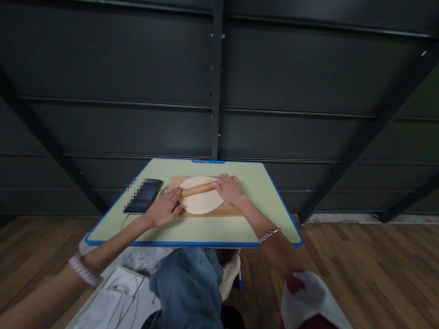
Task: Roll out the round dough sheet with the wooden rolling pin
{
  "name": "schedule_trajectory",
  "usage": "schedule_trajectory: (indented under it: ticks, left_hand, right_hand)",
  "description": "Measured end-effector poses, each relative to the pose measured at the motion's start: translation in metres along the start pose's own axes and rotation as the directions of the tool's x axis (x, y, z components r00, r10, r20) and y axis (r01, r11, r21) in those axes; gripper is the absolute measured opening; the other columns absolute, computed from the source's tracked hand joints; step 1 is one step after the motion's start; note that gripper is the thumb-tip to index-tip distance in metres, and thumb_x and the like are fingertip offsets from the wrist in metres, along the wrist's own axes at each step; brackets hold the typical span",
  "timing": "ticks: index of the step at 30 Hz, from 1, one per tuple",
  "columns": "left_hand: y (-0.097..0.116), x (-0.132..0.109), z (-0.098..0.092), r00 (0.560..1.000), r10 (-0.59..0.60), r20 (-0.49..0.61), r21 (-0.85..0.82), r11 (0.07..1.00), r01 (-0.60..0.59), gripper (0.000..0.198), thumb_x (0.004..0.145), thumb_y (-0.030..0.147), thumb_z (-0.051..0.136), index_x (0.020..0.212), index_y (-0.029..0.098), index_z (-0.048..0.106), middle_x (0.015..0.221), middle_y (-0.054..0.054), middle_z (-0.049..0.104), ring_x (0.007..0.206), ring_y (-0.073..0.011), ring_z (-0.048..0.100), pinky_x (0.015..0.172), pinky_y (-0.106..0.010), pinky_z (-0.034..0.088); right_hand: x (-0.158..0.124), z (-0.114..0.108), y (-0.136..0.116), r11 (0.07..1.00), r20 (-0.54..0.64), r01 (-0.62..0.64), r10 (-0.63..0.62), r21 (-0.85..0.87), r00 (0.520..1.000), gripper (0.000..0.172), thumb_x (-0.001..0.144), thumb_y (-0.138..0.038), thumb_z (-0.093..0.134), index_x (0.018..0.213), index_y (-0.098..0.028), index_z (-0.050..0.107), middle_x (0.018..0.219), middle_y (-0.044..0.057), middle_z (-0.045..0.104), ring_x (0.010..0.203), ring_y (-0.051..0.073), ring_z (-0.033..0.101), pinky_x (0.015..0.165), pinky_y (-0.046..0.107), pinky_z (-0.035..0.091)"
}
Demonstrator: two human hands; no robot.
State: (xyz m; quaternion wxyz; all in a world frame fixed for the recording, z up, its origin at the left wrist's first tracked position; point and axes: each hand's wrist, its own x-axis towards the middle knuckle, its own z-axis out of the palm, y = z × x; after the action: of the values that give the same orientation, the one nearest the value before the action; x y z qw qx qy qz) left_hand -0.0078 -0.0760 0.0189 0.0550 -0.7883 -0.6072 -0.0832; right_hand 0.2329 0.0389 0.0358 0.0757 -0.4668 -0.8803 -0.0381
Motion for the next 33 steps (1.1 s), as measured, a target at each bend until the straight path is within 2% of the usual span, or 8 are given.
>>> schedule_trajectory:
  ticks: [7, 12, 17, 20, 22, 25, 29, 33]
  left_hand:
    - [0.013, -0.021, 0.006, 0.998, -0.005, -0.067, 0.000, 1.000, 0.005, 0.063, 0.089, 0.040, 0.031, 0.139, 0.001, 0.029, 0.143, -0.020, 0.035, 0.133, -0.0271, 0.032, 0.107, -0.042, 0.028]
    - [0.021, -0.030, 0.008, 0.997, 0.019, -0.071, 0.026, 1.000, -0.017, 0.067, 0.086, 0.041, 0.035, 0.139, 0.002, 0.028, 0.145, -0.020, 0.031, 0.135, -0.0283, 0.027, 0.109, -0.044, 0.023]
    - [0.042, -0.043, 0.007, 0.996, 0.011, -0.085, 0.047, 0.999, -0.007, 0.072, 0.082, 0.044, 0.042, 0.139, 0.002, 0.030, 0.148, -0.021, 0.024, 0.138, -0.0324, 0.017, 0.110, -0.049, 0.018]
    - [0.048, -0.044, 0.002, 0.996, 0.004, -0.094, 0.038, 0.999, -0.001, 0.074, 0.080, 0.047, 0.045, 0.137, 0.001, 0.033, 0.147, -0.022, 0.027, 0.137, -0.0343, 0.019, 0.109, -0.048, 0.019]
    - [0.041, -0.038, -0.002, 0.996, 0.006, -0.091, 0.019, 1.000, -0.004, 0.071, 0.082, 0.047, 0.043, 0.138, 0.004, 0.033, 0.144, -0.020, 0.033, 0.133, -0.0331, 0.026, 0.107, -0.047, 0.024]
    - [0.020, -0.024, -0.004, 0.997, -0.028, -0.074, -0.007, 1.000, 0.028, 0.064, 0.088, 0.045, 0.035, 0.137, 0.005, 0.031, 0.139, -0.019, 0.040, 0.126, -0.0295, 0.038, 0.102, -0.044, 0.033]
    - [-0.005, -0.009, 0.004, 0.995, -0.003, -0.102, 0.025, 1.000, 0.006, 0.066, 0.090, 0.049, 0.031, 0.134, 0.000, 0.033, 0.142, -0.023, 0.034, 0.133, -0.0304, 0.028, 0.105, -0.044, 0.029]
    - [-0.009, -0.010, 0.010, 0.995, 0.055, -0.086, -0.001, 0.998, -0.055, 0.077, 0.088, 0.056, 0.032, 0.135, -0.005, 0.029, 0.142, -0.028, 0.032, 0.136, -0.0313, 0.023, 0.108, -0.044, 0.025]
  right_hand:
    - [0.017, -0.007, -0.007, 0.998, -0.027, 0.054, -0.055, -0.043, 0.998, 0.047, 0.097, -0.042, 0.024, 0.122, -0.017, 0.056, 0.126, 0.013, 0.057, 0.118, 0.025, 0.049, 0.103, 0.046, 0.024]
    - [0.024, -0.003, -0.008, 0.997, -0.043, 0.070, -0.072, -0.038, 0.996, 0.044, 0.097, -0.041, 0.026, 0.120, -0.019, 0.057, 0.127, 0.011, 0.057, 0.118, 0.025, 0.048, 0.103, 0.047, 0.024]
    - [0.023, 0.003, -0.006, 0.995, -0.067, 0.094, -0.097, -0.042, 0.993, 0.044, 0.097, -0.041, 0.027, 0.121, -0.019, 0.056, 0.130, 0.010, 0.054, 0.122, 0.024, 0.045, 0.104, 0.045, 0.024]
    - [0.018, 0.002, -0.005, 0.993, -0.072, 0.115, -0.117, -0.034, 0.991, 0.042, 0.098, -0.038, 0.026, 0.121, -0.019, 0.055, 0.127, 0.010, 0.056, 0.121, 0.023, 0.045, 0.103, 0.044, 0.025]
    - [0.014, 0.001, -0.004, 0.994, -0.058, 0.112, -0.113, -0.019, 0.992, 0.041, 0.098, -0.035, 0.025, 0.122, -0.019, 0.054, 0.126, 0.010, 0.057, 0.120, 0.022, 0.046, 0.101, 0.042, 0.028]
    - [0.009, 0.001, -0.003, 0.994, -0.036, 0.105, -0.105, -0.005, 0.994, 0.041, 0.098, -0.031, 0.023, 0.120, -0.018, 0.055, 0.125, 0.010, 0.058, 0.117, 0.021, 0.049, 0.097, 0.040, 0.032]
    - [0.007, 0.007, -0.004, 0.992, -0.070, 0.127, -0.127, -0.010, 0.989, 0.042, 0.098, -0.031, 0.024, 0.118, -0.017, 0.058, 0.129, 0.009, 0.056, 0.122, 0.022, 0.045, 0.100, 0.040, 0.029]
    - [0.007, 0.014, -0.007, 0.988, -0.111, 0.154, -0.153, 0.002, 0.982, 0.044, 0.098, -0.030, 0.023, 0.121, -0.015, 0.057, 0.133, 0.008, 0.053, 0.127, 0.021, 0.040, 0.105, 0.038, 0.024]
